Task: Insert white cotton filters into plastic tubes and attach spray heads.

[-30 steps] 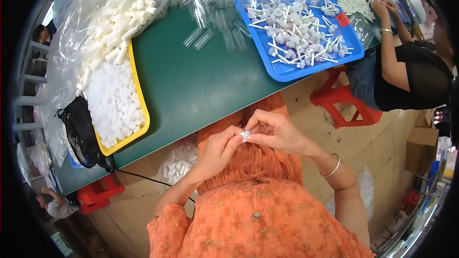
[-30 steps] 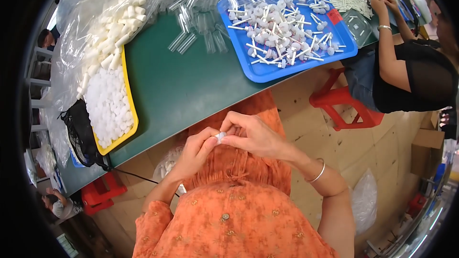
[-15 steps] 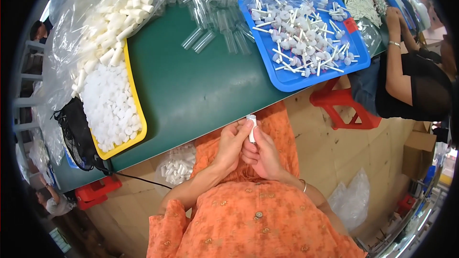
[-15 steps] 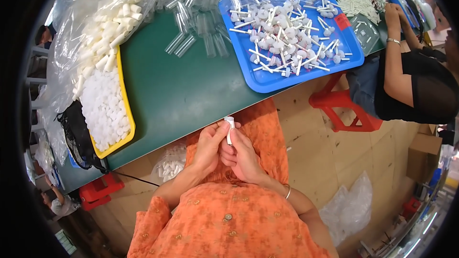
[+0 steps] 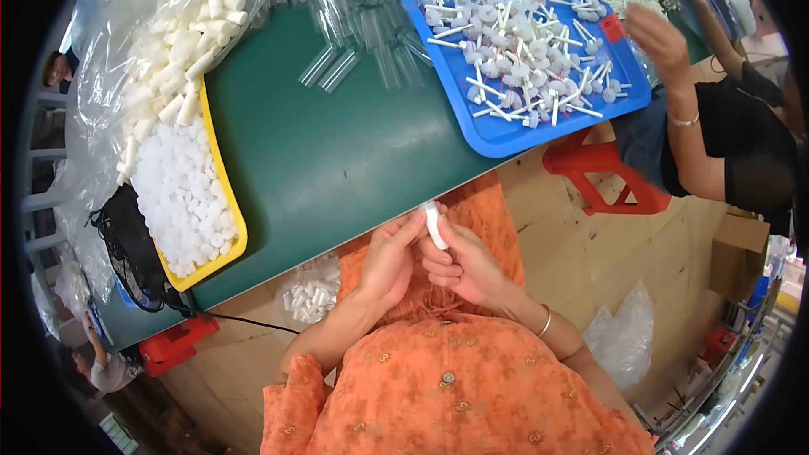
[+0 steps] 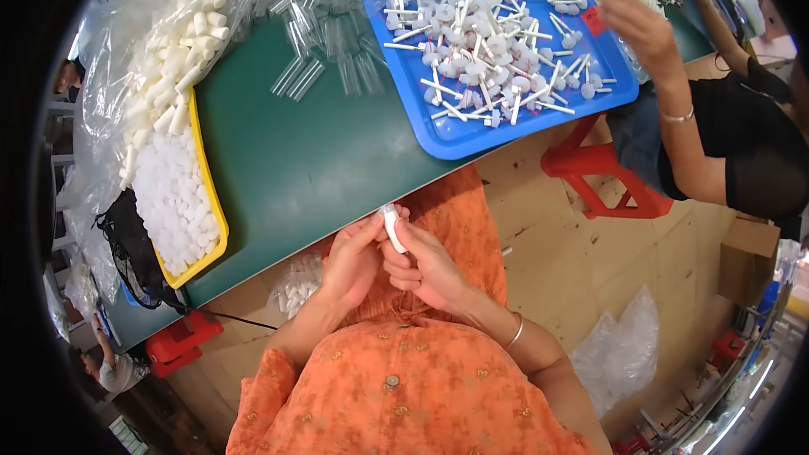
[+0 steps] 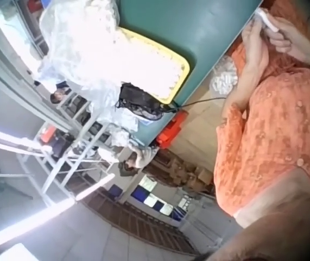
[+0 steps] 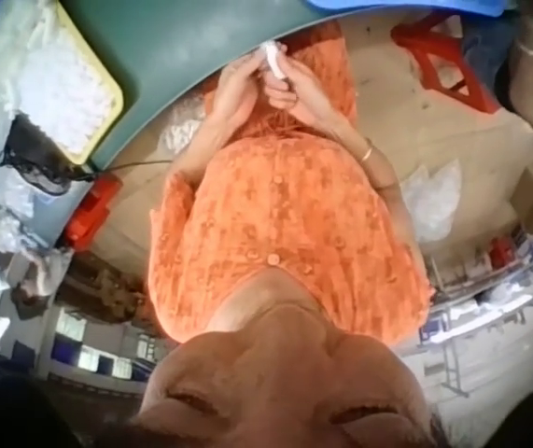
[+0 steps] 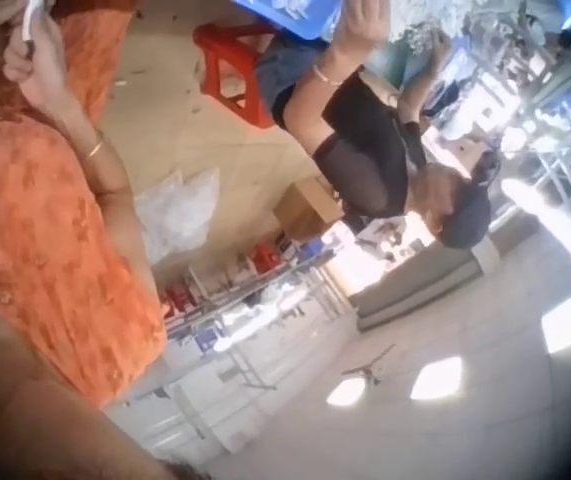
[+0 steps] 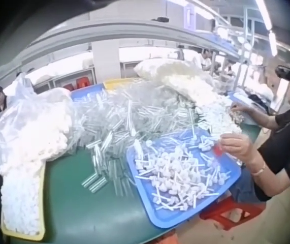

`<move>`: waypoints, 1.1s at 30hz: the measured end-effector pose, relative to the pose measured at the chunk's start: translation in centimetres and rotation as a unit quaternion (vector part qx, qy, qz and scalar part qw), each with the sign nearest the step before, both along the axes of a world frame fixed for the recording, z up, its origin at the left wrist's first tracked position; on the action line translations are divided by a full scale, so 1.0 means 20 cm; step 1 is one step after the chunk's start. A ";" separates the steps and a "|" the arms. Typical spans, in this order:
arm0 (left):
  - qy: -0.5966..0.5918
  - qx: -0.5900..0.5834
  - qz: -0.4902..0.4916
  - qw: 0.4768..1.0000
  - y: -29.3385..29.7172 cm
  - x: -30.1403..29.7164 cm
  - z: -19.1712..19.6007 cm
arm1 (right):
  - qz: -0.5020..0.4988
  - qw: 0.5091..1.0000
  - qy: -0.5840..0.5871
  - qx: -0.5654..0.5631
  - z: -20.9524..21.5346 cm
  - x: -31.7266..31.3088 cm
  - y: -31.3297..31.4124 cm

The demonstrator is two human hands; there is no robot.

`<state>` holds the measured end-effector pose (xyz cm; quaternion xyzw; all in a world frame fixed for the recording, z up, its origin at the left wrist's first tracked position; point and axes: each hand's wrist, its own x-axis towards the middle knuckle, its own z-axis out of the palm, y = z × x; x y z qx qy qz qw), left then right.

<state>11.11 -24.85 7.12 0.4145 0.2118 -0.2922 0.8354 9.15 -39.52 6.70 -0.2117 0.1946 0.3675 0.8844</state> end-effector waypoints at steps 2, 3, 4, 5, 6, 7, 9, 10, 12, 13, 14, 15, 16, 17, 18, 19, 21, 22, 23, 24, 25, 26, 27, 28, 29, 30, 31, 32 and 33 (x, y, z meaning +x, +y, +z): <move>0.013 -0.020 -0.004 1.000 0.00 0.00 0.01 | -0.015 0.999 0.020 0.029 0.01 -0.01 0.01; 0.025 -0.037 -0.010 0.999 0.00 0.01 0.01 | -0.032 0.997 0.039 0.059 0.02 -0.01 0.02; 0.028 -0.039 -0.010 0.999 0.00 0.00 0.01 | -0.032 0.997 0.041 0.057 0.01 -0.01 0.03; 0.021 -0.044 -0.010 0.999 0.01 0.00 0.01 | -0.035 0.995 0.052 0.072 0.01 -0.01 0.04; 0.013 -0.048 -0.009 0.999 0.01 0.00 0.01 | -0.038 0.994 0.062 0.086 0.01 -0.02 0.04; 0.011 -0.048 -0.008 0.999 0.02 0.00 0.01 | -0.036 0.994 0.060 0.086 0.00 -0.01 0.04; 0.001 -0.025 -0.012 1.000 0.03 0.00 0.00 | -0.001 0.999 -0.045 -0.027 -0.04 0.00 0.03; -0.003 -0.050 -0.026 0.998 0.05 0.00 0.00 | 0.027 0.992 -0.101 -0.075 -0.12 0.00 -0.03; -0.006 -0.064 -0.025 0.998 0.08 -0.02 0.05 | 0.015 0.898 -0.322 -0.300 -0.03 0.02 -0.07; -0.005 -0.082 -0.028 0.996 0.09 -0.03 0.08 | -0.003 0.707 -0.504 -0.497 0.04 0.02 -0.11; -0.026 -0.097 -0.028 0.995 0.11 -0.04 0.13 | 0.086 0.653 -0.517 -0.546 0.11 0.02 -0.20; -0.031 -0.096 -0.021 0.995 0.13 -0.05 0.13 | 0.088 0.651 -0.524 -0.542 0.16 0.02 -0.20; -0.044 -0.117 -0.046 0.991 0.15 -0.07 0.13 | 0.047 0.591 -0.594 -0.543 0.21 0.04 -0.19; -0.058 -0.138 -0.071 0.986 0.16 -0.08 0.14 | 0.003 0.526 -0.658 -0.539 0.23 0.05 -0.18; -0.048 -0.127 -0.067 0.988 0.15 -0.09 0.15 | 0.035 0.519 -0.681 -0.516 0.22 0.05 -0.17; -0.051 -0.127 -0.066 0.988 0.15 -0.10 0.15 | 0.034 0.517 -0.682 -0.515 0.21 0.05 -0.16; -0.049 -0.140 -0.066 0.987 0.14 -0.10 0.14 | 0.004 0.509 -0.695 -0.508 0.20 0.05 -0.12; -0.048 -0.129 -0.056 0.989 0.14 -0.10 0.16 | 0.003 0.508 -0.695 -0.509 0.19 0.05 -0.11; -0.049 -0.130 -0.058 0.989 0.14 -0.09 0.17 | -0.010 0.510 -0.693 -0.510 0.18 0.05 -0.10; -0.044 -0.133 -0.072 0.987 0.14 -0.09 0.17 | -0.023 0.512 -0.690 -0.511 0.17 0.05 -0.10; -0.040 -0.137 -0.086 0.986 0.14 -0.08 0.18 | -0.023 0.512 -0.690 -0.512 0.17 0.06 -0.10; -0.040 -0.137 -0.087 0.986 0.14 -0.08 0.17 | -0.026 0.523 -0.685 -0.508 0.16 0.06 -0.10; -0.029 -0.153 -0.090 0.984 0.13 -0.09 0.15 | -0.029 0.534 -0.679 -0.503 0.16 0.06 -0.11; -0.021 -0.170 -0.094 0.981 0.13 -0.10 0.15 | -0.030 0.531 -0.680 -0.504 0.17 0.07 -0.11; -0.024 -0.171 -0.094 0.980 0.14 -0.10 0.15 | -0.028 0.540 -0.676 -0.501 0.18 0.07 -0.11; -0.022 -0.164 -0.108 0.980 0.14 -0.10 0.15 | -0.026 0.549 -0.671 -0.498 0.19 0.06 -0.11; -0.021 -0.156 -0.118 0.981 0.14 -0.09 0.15 | -0.024 0.545 -0.675 -0.496 0.19 0.07 -0.11; -0.026 -0.158 -0.114 0.981 0.13 -0.09 0.14 | -0.019 0.553 -0.667 -0.499 0.20 0.07 -0.11; -0.017 -0.165 -0.116 0.979 0.12 -0.09 0.13 | -0.014 0.560 -0.659 -0.502 0.20 0.06 -0.11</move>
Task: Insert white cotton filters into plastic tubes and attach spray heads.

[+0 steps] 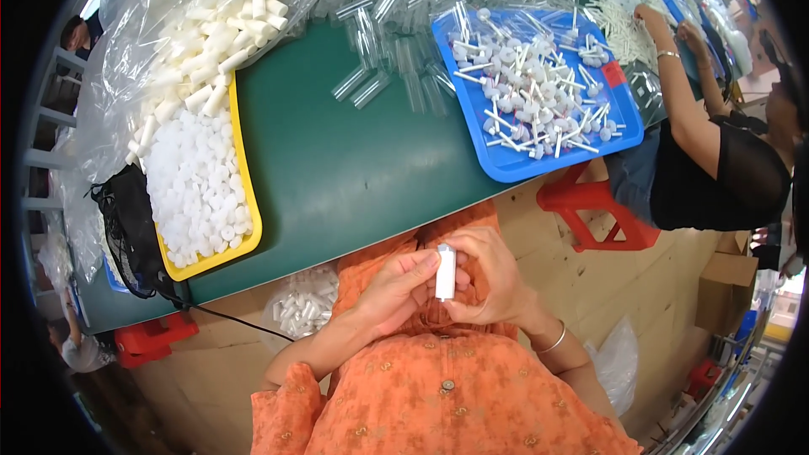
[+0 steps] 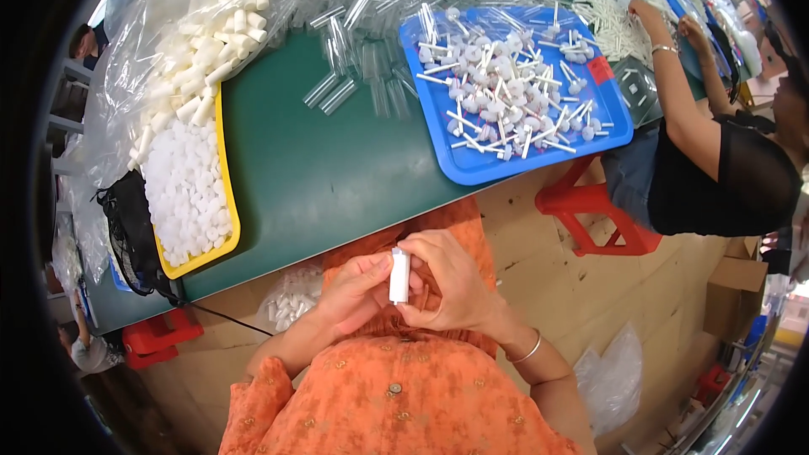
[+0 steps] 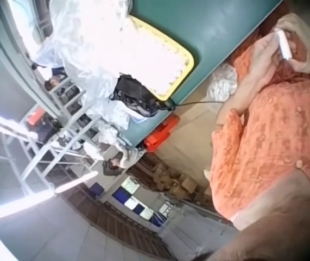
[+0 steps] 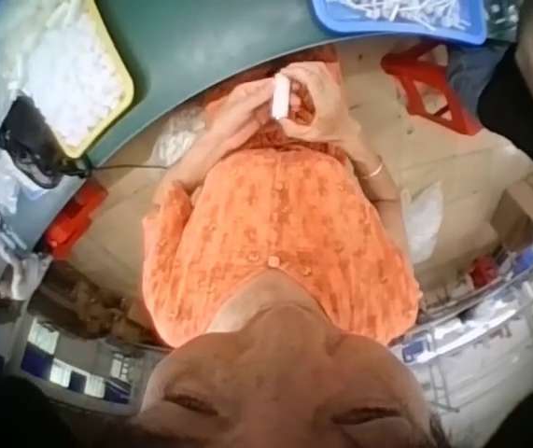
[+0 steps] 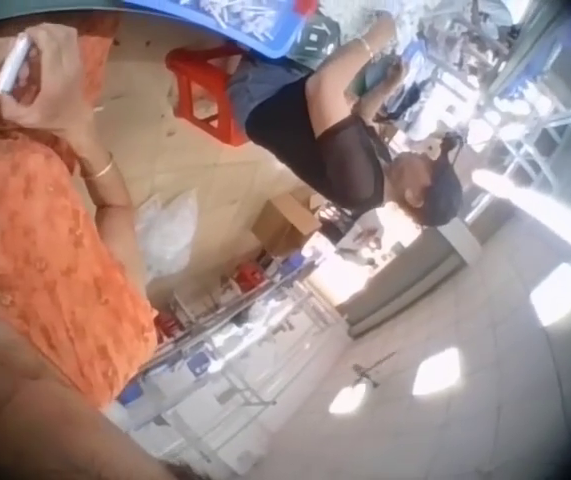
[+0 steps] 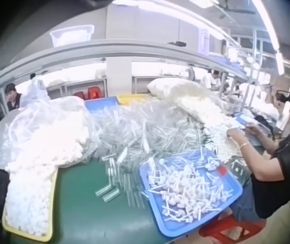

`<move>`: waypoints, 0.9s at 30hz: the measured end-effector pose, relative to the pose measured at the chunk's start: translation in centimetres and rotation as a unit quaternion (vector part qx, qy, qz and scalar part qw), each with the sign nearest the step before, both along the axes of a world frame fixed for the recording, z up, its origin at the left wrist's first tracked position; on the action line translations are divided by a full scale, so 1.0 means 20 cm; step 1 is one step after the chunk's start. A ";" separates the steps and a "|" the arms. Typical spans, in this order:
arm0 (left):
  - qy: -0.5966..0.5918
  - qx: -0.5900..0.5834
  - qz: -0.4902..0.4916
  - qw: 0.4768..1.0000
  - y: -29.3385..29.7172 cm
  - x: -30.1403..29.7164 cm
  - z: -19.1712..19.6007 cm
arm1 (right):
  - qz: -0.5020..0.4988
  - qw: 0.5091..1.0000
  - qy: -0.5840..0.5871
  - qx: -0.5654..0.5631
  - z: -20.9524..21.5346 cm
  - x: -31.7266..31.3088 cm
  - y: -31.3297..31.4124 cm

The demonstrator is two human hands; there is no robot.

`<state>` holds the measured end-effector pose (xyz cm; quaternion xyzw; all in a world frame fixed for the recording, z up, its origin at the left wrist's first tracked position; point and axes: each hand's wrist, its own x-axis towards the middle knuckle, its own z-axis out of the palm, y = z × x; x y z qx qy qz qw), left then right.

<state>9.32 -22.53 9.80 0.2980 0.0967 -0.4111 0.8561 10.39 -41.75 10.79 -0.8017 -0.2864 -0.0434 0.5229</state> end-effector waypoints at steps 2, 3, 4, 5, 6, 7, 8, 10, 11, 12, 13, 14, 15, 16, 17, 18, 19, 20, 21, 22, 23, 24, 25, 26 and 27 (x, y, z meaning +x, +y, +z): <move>0.005 -0.010 -0.006 1.000 -0.02 0.00 0.00 | -0.009 1.000 -0.009 -0.015 -0.02 -0.02 -0.01; 0.012 -0.003 0.000 1.000 -0.03 0.00 0.01 | -0.032 0.999 -0.013 -0.016 -0.03 -0.03 0.00; 0.021 0.006 0.003 1.000 -0.04 0.00 0.01 | -0.058 0.998 -0.014 -0.017 -0.04 -0.05 0.02; 0.020 -0.008 0.011 1.000 -0.03 0.00 0.02 | -0.061 0.998 -0.016 -0.018 -0.04 -0.05 0.03; 0.017 -0.009 0.008 1.000 -0.02 -0.01 0.03 | -0.058 0.998 -0.016 -0.012 -0.04 -0.05 0.06; 0.015 0.020 0.036 0.999 0.00 -0.03 0.04 | -0.057 0.998 -0.016 -0.007 -0.03 -0.06 0.07; 0.012 0.049 0.062 0.997 0.01 -0.05 0.04 | -0.063 0.998 -0.018 -0.010 -0.01 -0.05 0.07; 0.024 0.098 0.083 0.991 0.11 -0.10 0.03 | 0.046 0.998 0.025 -0.025 0.08 -0.01 0.06; 0.014 0.110 0.083 0.990 0.20 -0.11 0.03 | 0.063 0.996 0.012 -0.069 0.16 0.05 -0.02; 0.028 0.134 0.068 0.988 0.34 -0.15 -0.02 | 0.038 0.994 -0.038 -0.095 0.19 0.13 -0.12; 0.040 0.159 0.049 0.985 0.48 -0.20 -0.09 | -0.060 0.987 -0.072 -0.132 0.21 0.18 -0.22; 0.029 0.320 0.029 0.946 0.61 -0.26 -0.18 | -0.159 0.969 -0.105 -0.156 0.21 0.26 -0.28; 0.014 0.362 -0.021 0.932 0.75 -0.32 -0.24 | -0.208 0.956 -0.108 -0.174 0.18 0.32 -0.36; 0.000 0.446 -0.039 0.894 0.87 -0.40 -0.35 | -0.255 0.943 -0.131 -0.166 0.19 0.38 -0.39; -0.012 0.527 -0.054 0.848 0.99 -0.49 -0.47 | -0.259 0.937 -0.147 -0.185 0.18 0.42 -0.41; -0.015 0.530 -0.054 0.846 1.09 -0.58 -0.59 | -0.261 0.930 -0.161 -0.204 0.16 0.44 -0.41; -0.122 0.668 -0.177 0.712 1.19 -0.66 -0.70 | -0.262 0.930 -0.163 -0.200 0.14 0.46 -0.39; -0.218 0.765 -0.288 0.533 1.19 -0.64 -0.70 | -0.266 0.912 -0.180 -0.256 0.13 0.48 -0.37; -0.256 0.783 -0.337 0.456 1.18 -0.67 -0.69 | -0.269 0.891 -0.196 -0.310 0.12 0.50 -0.36; -0.252 0.787 -0.334 0.454 1.10 -0.62 -0.61 | -0.267 0.893 -0.197 -0.305 0.11 0.52 -0.35; -0.279 0.750 -0.354 0.483 1.01 -0.53 -0.50 | -0.268 0.889 -0.182 -0.323 0.10 0.52 -0.35; -0.306 0.712 -0.370 0.511 0.92 -0.43 -0.39 | -0.268 0.885 -0.168 -0.342 0.11 0.52 -0.35; -0.358 0.636 -0.326 0.601 0.81 -0.33 -0.27 | -0.260 0.886 -0.166 -0.345 0.11 0.52 -0.34; -0.406 0.549 -0.276 0.677 0.70 -0.22 -0.13 | -0.251 0.891 -0.170 -0.338 0.10 0.53 -0.34; -0.387 0.468 -0.271 0.747 0.62 -0.10 0.01 | -0.249 0.894 -0.172 -0.331 0.08 0.54 -0.34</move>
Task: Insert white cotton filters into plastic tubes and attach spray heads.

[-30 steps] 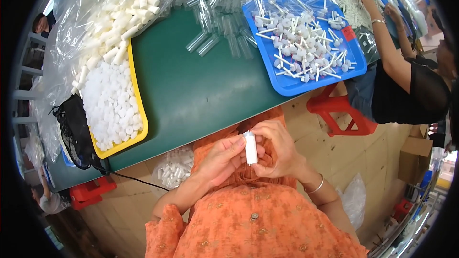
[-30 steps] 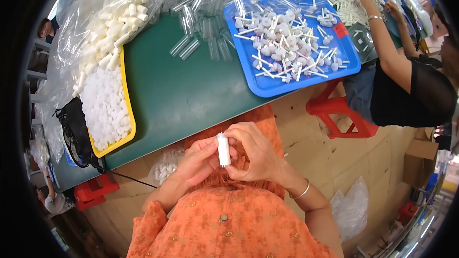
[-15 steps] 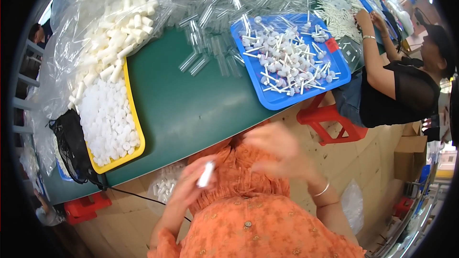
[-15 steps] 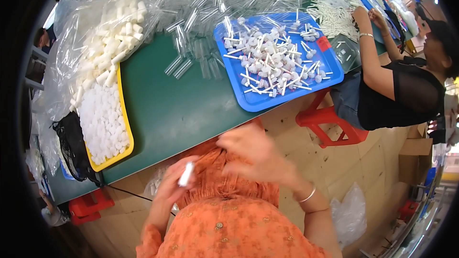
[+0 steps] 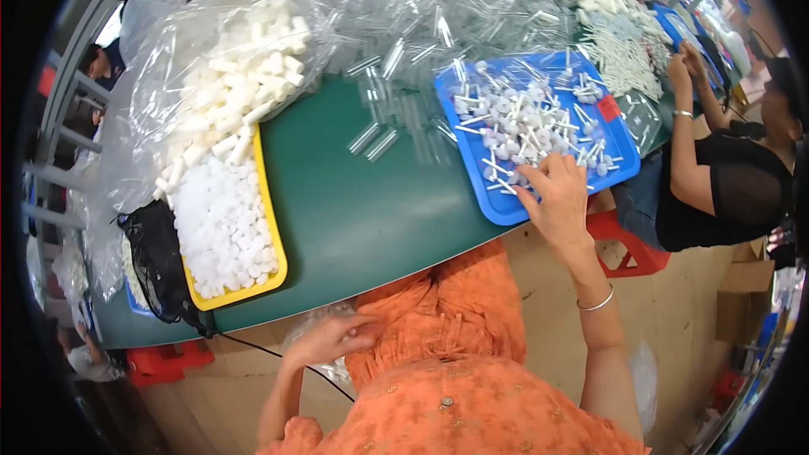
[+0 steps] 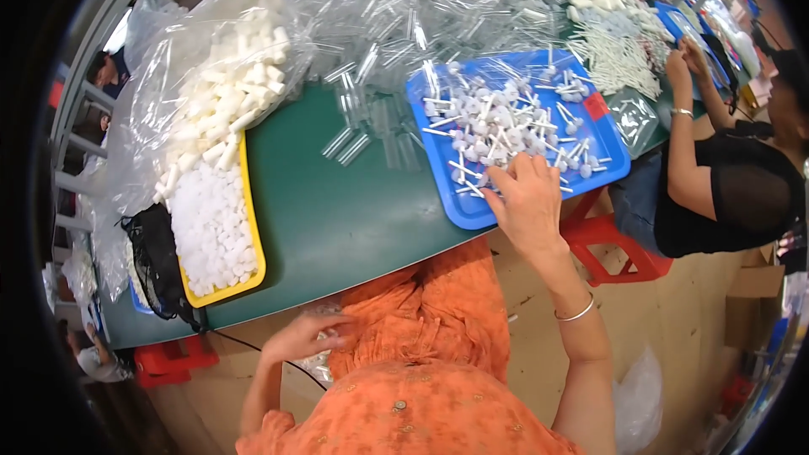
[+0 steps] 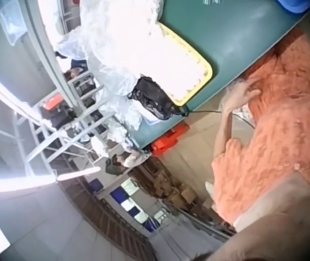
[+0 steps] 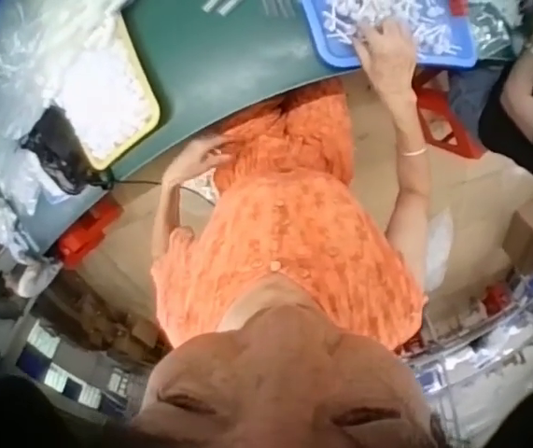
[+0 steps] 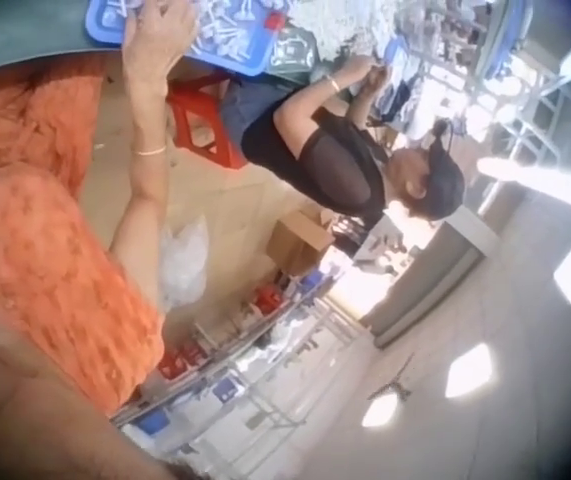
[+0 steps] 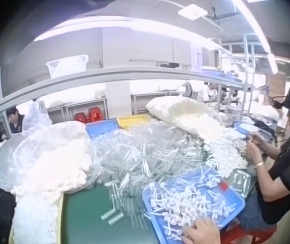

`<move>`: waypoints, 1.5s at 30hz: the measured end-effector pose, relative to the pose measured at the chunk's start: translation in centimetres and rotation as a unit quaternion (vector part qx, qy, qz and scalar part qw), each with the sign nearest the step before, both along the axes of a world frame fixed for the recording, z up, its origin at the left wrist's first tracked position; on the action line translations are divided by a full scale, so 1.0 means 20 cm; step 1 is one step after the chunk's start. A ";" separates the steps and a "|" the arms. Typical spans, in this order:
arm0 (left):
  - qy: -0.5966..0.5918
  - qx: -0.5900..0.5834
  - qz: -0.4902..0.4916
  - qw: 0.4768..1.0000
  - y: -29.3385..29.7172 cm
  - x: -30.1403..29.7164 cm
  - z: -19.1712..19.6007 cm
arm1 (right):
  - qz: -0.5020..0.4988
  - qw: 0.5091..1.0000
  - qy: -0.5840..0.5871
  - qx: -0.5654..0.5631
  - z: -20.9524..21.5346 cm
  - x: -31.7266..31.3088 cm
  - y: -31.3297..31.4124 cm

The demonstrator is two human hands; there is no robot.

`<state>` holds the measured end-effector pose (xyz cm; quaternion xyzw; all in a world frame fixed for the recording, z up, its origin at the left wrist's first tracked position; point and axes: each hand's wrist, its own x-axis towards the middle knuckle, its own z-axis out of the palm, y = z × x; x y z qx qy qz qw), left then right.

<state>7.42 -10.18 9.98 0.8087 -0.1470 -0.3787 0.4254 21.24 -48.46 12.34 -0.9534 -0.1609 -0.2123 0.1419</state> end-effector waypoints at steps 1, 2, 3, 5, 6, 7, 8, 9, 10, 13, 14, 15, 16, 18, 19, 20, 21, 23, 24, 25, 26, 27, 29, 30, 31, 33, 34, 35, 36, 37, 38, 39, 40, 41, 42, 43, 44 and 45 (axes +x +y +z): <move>0.057 -0.093 -0.001 0.994 -0.07 0.13 0.12 | 0.004 1.000 -0.005 0.004 -0.02 0.02 -0.01; 0.084 -0.118 0.061 0.988 -0.12 0.24 0.24 | 0.011 1.000 0.006 0.021 -0.03 0.03 -0.01; 0.107 -0.146 0.125 0.976 -0.15 0.34 0.31 | 0.026 0.999 0.002 0.025 -0.03 0.04 -0.01; -0.105 -0.107 0.212 0.966 -0.16 0.57 0.31 | 0.039 0.990 0.028 0.134 -0.01 0.03 -0.01; -0.204 -0.079 0.238 0.946 -0.12 0.65 0.31 | 0.033 0.980 0.048 0.192 0.01 0.02 -0.02; -0.295 -0.050 0.252 0.920 -0.09 0.73 0.30 | 0.017 0.966 0.070 0.248 0.04 -0.02 -0.05; -0.366 0.011 0.266 0.892 -0.03 0.78 0.34 | 0.005 0.949 0.109 0.294 0.05 -0.04 -0.09; -0.434 0.071 0.274 0.855 0.04 0.84 0.37 | -0.009 0.929 0.145 0.340 0.05 -0.06 -0.13; -0.499 0.142 0.285 0.806 0.16 0.91 0.35 | 0.030 0.917 0.138 0.373 0.02 -0.05 -0.16; -0.551 0.302 0.280 0.726 0.40 1.00 0.25 | 0.044 0.816 0.155 0.555 0.06 -0.07 -0.10; -0.544 0.388 0.267 0.695 0.44 1.03 0.24 | 0.060 0.804 0.146 0.573 0.06 -0.07 -0.11; -0.548 0.383 0.262 0.696 0.48 1.06 0.21 | 0.055 0.805 0.141 0.574 0.06 -0.07 -0.10; -0.541 0.413 0.252 0.688 0.51 1.08 0.17 | 0.068 0.776 0.147 0.610 0.06 -0.08 -0.08; -0.541 0.436 0.236 0.680 0.54 1.09 0.14 | 0.067 0.725 0.128 0.673 0.06 -0.12 -0.01; -0.549 0.427 0.234 0.679 0.54 1.08 0.15 | 0.071 0.733 0.108 0.667 0.04 -0.13 0.00; -0.587 0.398 0.231 0.667 0.54 1.04 0.18 | 0.074 0.718 0.104 0.684 0.03 -0.15 0.03; -0.622 0.368 0.231 0.652 0.52 0.99 0.22 | 0.067 0.705 0.118 0.696 0.03 -0.16 0.06; -0.487 0.236 0.330 0.773 0.21 0.84 0.40 | 0.049 0.669 0.152 0.725 -0.01 -0.23 0.13; -0.390 0.128 0.339 0.846 0.05 0.74 0.42 | 0.043 0.647 0.186 0.738 -0.02 -0.26 0.17; -0.280 0.020 0.339 0.898 -0.11 0.65 0.42 | 0.033 0.648 0.180 0.739 -0.04 -0.29 0.21; -0.222 -0.035 0.280 0.934 -0.24 0.55 0.39 | 0.062 0.602 0.222 0.765 -0.06 -0.32 0.27; -0.160 -0.030 0.228 0.960 -0.37 0.49 0.39 | 0.085 0.553 0.260 0.787 -0.08 -0.35 0.31; -0.089 -0.152 0.196 0.965 -0.53 0.42 0.28 | 0.081 0.521 0.305 0.793 -0.04 -0.38 0.38; 0.016 -0.211 0.195 0.958 -0.56 0.42 0.23 | 0.084 0.496 0.343 0.793 -0.03 -0.39 0.39; 0.023 -0.211 0.195 0.958 -0.58 0.43 0.20 | 0.077 0.494 0.346 0.794 -0.05 -0.40 0.38; 0.223 -0.285 0.195 0.912 -0.61 0.45 0.15 | 0.101 0.438 0.376 0.810 -0.09 -0.42 0.34; 0.276 -0.308 0.191 0.890 -0.61 0.47 0.13 | 0.092 0.440 0.371 0.813 -0.11 -0.42 0.33; 0.279 -0.307 0.192 0.889 -0.62 0.46 0.14 | 0.090 0.438 0.372 0.814 -0.11 -0.42 0.32; 0.233 -0.276 0.198 0.911 -0.64 0.45 0.17 | 0.082 0.456 0.370 0.805 -0.11 -0.41 0.32; 0.184 -0.245 0.203 0.930 -0.65 0.44 0.19 | 0.075 0.475 0.367 0.796 -0.11 -0.41 0.32; 0.184 -0.244 0.205 0.930 -0.66 0.42 0.18 | 0.076 0.473 0.369 0.797 -0.11 -0.41 0.32; -0.044 -0.180 0.189 0.964 -0.68 0.38 0.17 | 0.067 0.463 0.365 0.805 -0.11 -0.41 0.33; -0.268 -0.105 0.162 0.944 -0.68 0.35 0.16 | 0.056 0.454 0.362 0.812 -0.12 -0.42 0.33; -0.266 -0.104 0.164 0.944 -0.68 0.34 0.15 | 0.055 0.453 0.365 0.812 -0.13 -0.42 0.33; -0.312 -0.088 0.141 0.936 -0.66 0.34 0.15 | 0.066 0.454 0.366 0.810 -0.14 -0.43 0.33; -0.358 -0.071 0.116 0.924 -0.65 0.35 0.16 | 0.078 0.454 0.366 0.809 -0.14 -0.43 0.33; -0.356 -0.071 0.118 0.924 -0.64 0.35 0.16 | 0.077 0.454 0.368 0.808 -0.14 -0.43 0.32; -0.335 -0.064 0.113 0.933 -0.62 0.35 0.15 | 0.087 0.465 0.368 0.800 -0.14 -0.43 0.32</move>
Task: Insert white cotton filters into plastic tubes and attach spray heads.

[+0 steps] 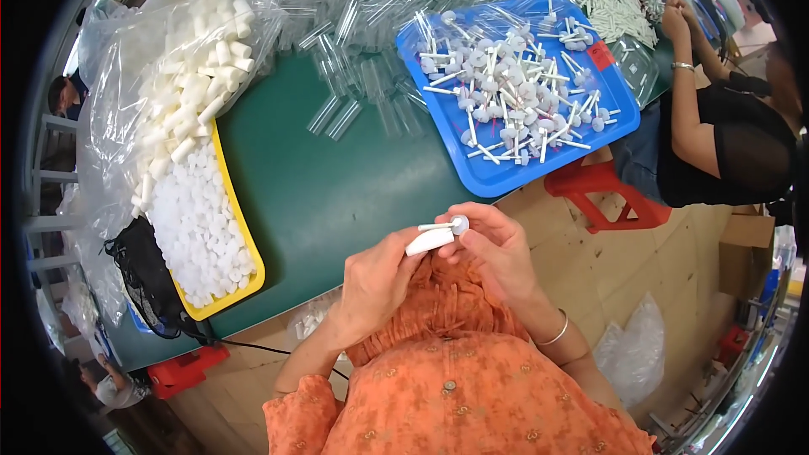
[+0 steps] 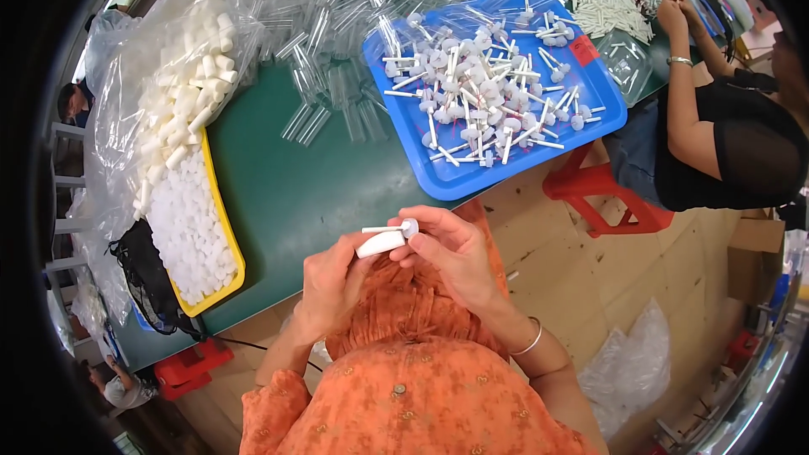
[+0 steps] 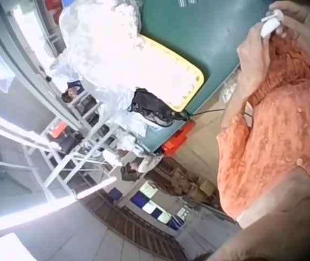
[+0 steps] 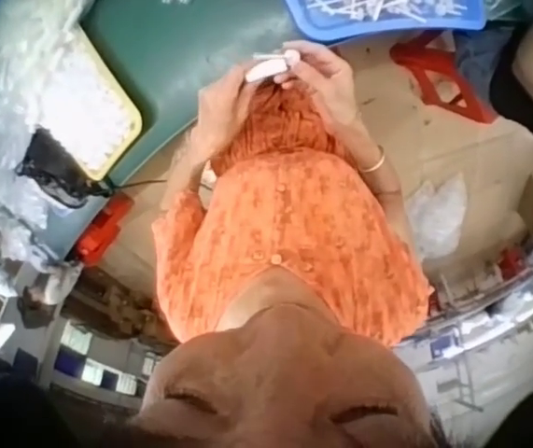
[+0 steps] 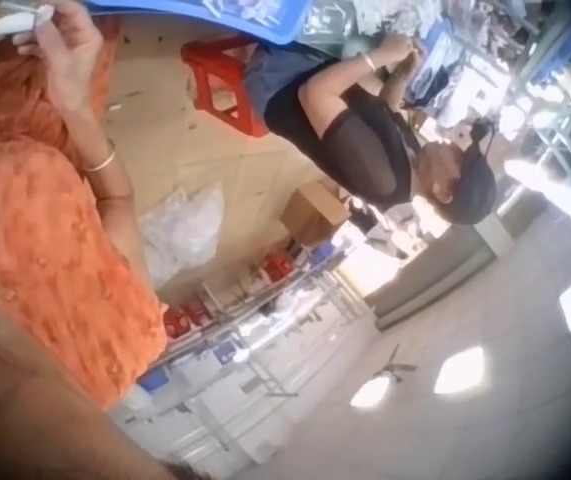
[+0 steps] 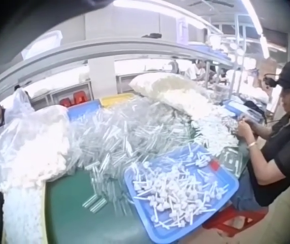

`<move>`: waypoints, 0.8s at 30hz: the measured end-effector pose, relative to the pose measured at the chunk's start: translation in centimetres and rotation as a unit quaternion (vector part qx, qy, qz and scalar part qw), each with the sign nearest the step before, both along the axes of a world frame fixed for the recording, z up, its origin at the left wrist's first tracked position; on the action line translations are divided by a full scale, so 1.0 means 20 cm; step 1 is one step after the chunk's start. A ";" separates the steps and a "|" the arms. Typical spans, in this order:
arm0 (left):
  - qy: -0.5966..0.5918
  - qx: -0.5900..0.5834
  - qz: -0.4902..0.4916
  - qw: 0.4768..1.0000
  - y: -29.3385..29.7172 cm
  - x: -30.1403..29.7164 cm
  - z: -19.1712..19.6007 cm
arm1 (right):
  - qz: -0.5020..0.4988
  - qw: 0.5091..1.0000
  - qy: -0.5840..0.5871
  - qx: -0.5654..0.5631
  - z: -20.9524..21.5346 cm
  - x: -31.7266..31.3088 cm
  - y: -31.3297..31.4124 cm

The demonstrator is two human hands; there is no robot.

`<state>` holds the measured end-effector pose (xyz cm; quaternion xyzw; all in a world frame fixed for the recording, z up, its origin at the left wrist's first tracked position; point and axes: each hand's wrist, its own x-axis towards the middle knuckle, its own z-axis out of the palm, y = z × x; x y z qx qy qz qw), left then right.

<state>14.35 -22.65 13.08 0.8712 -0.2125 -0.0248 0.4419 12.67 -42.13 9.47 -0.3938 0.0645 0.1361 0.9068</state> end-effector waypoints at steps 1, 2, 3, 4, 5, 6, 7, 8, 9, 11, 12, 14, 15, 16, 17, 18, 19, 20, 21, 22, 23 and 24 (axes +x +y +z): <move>0.022 0.007 -0.005 1.000 0.01 0.01 0.00 | 0.006 1.000 -0.013 -0.009 0.00 0.00 0.00; 0.023 0.005 -0.004 1.000 0.02 0.01 0.01 | 0.007 1.000 -0.012 -0.010 0.00 0.00 0.00; 0.039 0.005 -0.012 0.999 0.03 0.02 0.02 | 0.007 0.997 -0.048 -0.062 0.01 0.00 0.01; 0.052 0.003 -0.019 0.998 0.04 0.02 0.03 | 0.009 0.990 -0.087 -0.113 0.02 0.00 0.01; 0.051 0.001 -0.016 0.999 0.05 0.02 0.01 | 0.012 0.989 -0.088 -0.115 0.03 0.00 0.02; 0.022 -0.010 -0.022 0.999 0.05 0.01 -0.01 | -0.010 0.982 -0.116 -0.147 0.03 0.00 0.03; -0.004 -0.020 -0.028 0.999 0.05 0.02 -0.02 | -0.032 0.973 -0.143 -0.176 0.04 0.00 0.04; -0.003 -0.020 -0.025 0.999 0.05 0.01 -0.01 | -0.029 0.974 -0.143 -0.176 0.03 0.00 0.05; 0.104 -0.106 -0.002 0.989 0.03 0.00 0.01 | -0.018 0.965 -0.146 -0.215 0.03 -0.01 0.04; 0.210 -0.192 0.026 0.958 0.01 -0.02 0.04 | -0.001 0.956 -0.150 -0.253 0.04 -0.01 0.05; 0.276 -0.252 0.033 0.927 0.02 -0.03 0.05 | -0.018 0.920 -0.216 -0.325 0.06 -0.01 0.06; 0.334 -0.312 0.045 0.888 0.01 -0.04 0.04 | -0.030 0.875 -0.286 -0.390 0.06 0.00 0.09; 0.322 -0.309 0.072 0.892 0.00 -0.05 0.00 | -0.039 0.856 -0.307 -0.414 0.05 -0.01 0.10; 0.310 -0.307 0.095 0.895 -0.01 -0.04 -0.03 | -0.051 0.836 -0.327 -0.439 0.04 -0.01 0.11; 0.306 -0.306 0.098 0.896 -0.01 -0.03 -0.05 | -0.051 0.836 -0.331 -0.436 0.05 0.00 0.11; 0.326 -0.334 0.109 0.878 -0.01 -0.02 -0.06 | -0.037 0.854 -0.318 -0.411 0.06 0.01 0.12; 0.348 -0.362 0.118 0.857 -0.01 -0.01 -0.07 | -0.024 0.871 -0.303 -0.387 0.07 0.01 0.12; 0.346 -0.361 0.118 0.858 -0.01 0.00 -0.07 | -0.025 0.870 -0.304 -0.386 0.07 0.01 0.12; 0.352 -0.365 0.115 0.854 0.00 0.00 -0.07 | -0.021 0.877 -0.299 -0.376 0.07 0.02 0.12; 0.358 -0.368 0.113 0.851 0.01 0.00 -0.07 | -0.017 0.883 -0.292 -0.366 0.06 0.01 0.12; 0.358 -0.367 0.114 0.851 0.02 0.00 -0.07 | -0.017 0.884 -0.292 -0.365 0.07 0.01 0.12; 0.357 -0.375 0.113 0.848 0.02 -0.01 -0.06 | -0.012 0.880 -0.293 -0.374 0.07 0.01 0.13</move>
